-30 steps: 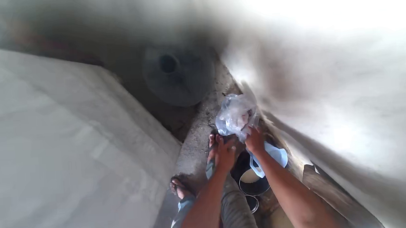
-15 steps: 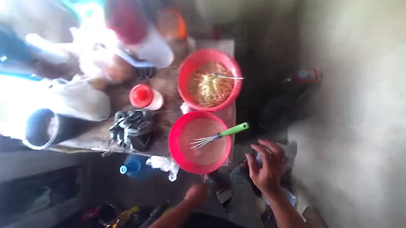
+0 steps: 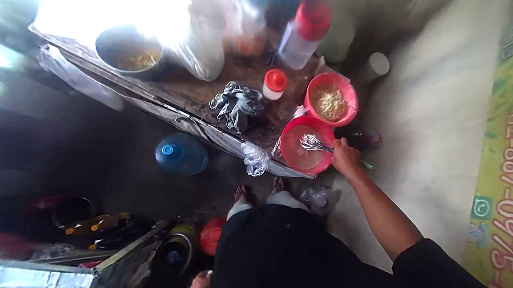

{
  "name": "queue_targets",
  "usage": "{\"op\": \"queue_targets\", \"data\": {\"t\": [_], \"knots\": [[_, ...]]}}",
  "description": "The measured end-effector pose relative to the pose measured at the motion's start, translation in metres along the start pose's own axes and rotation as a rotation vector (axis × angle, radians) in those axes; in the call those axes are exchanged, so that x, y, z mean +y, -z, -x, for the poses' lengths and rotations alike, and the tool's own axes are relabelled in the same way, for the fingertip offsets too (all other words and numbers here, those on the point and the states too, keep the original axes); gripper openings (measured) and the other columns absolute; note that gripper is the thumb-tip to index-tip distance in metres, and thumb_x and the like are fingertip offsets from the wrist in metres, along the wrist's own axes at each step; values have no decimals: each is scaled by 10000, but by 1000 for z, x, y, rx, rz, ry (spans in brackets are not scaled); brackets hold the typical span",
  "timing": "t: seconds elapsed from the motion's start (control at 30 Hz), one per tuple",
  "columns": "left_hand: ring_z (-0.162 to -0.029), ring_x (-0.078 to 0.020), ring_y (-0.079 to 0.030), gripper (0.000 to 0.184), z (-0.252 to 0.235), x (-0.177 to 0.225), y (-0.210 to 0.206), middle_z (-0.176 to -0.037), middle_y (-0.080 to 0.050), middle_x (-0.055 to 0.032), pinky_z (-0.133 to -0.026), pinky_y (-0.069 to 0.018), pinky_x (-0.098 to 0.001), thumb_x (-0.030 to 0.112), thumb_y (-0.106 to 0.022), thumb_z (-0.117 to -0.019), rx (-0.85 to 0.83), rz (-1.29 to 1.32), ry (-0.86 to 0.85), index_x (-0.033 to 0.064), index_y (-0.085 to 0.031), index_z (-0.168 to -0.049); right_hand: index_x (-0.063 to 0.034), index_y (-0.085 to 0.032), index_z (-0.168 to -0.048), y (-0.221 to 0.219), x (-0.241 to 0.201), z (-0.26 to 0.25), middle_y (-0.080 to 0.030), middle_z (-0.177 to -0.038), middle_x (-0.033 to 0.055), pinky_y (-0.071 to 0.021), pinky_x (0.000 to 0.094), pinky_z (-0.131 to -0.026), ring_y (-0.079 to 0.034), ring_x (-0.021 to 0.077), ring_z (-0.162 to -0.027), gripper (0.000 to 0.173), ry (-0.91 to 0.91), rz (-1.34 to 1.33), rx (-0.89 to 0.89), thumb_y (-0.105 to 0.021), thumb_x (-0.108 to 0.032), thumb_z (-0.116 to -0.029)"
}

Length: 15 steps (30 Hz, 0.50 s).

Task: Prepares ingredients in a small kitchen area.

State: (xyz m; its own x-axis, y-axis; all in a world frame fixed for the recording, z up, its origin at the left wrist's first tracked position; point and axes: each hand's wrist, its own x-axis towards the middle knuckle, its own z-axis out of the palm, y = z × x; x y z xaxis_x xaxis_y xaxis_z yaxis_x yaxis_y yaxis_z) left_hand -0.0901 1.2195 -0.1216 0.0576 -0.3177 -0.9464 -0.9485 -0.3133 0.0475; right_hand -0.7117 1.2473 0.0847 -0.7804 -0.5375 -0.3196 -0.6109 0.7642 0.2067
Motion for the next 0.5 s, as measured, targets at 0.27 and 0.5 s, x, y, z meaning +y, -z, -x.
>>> {"op": "queue_targets", "data": {"t": [0.27,0.5], "knots": [[-1317,-410,-561,384,19,27,-29,-1358,-613,-276,-1112,-425,-561,225,-439,-1111,-91,195,-75,-32,-609,-1341,-118,-651,-1217,-2,-50,18,-716,-1103,165,-553,597,-781,-700,385,-1015,246,2,-108,45,-581,-255,-1025],[-1090,-357,-687,388,-5,38,9,-1222,-697,-196,-938,-535,-574,318,-499,-1090,89,461,35,49,-628,-1339,-139,-671,-1196,-5,-31,4,-731,-1088,144,-551,587,-796,-709,363,-1009,254,-20,-58,-39,-581,-284,-1008]]}}
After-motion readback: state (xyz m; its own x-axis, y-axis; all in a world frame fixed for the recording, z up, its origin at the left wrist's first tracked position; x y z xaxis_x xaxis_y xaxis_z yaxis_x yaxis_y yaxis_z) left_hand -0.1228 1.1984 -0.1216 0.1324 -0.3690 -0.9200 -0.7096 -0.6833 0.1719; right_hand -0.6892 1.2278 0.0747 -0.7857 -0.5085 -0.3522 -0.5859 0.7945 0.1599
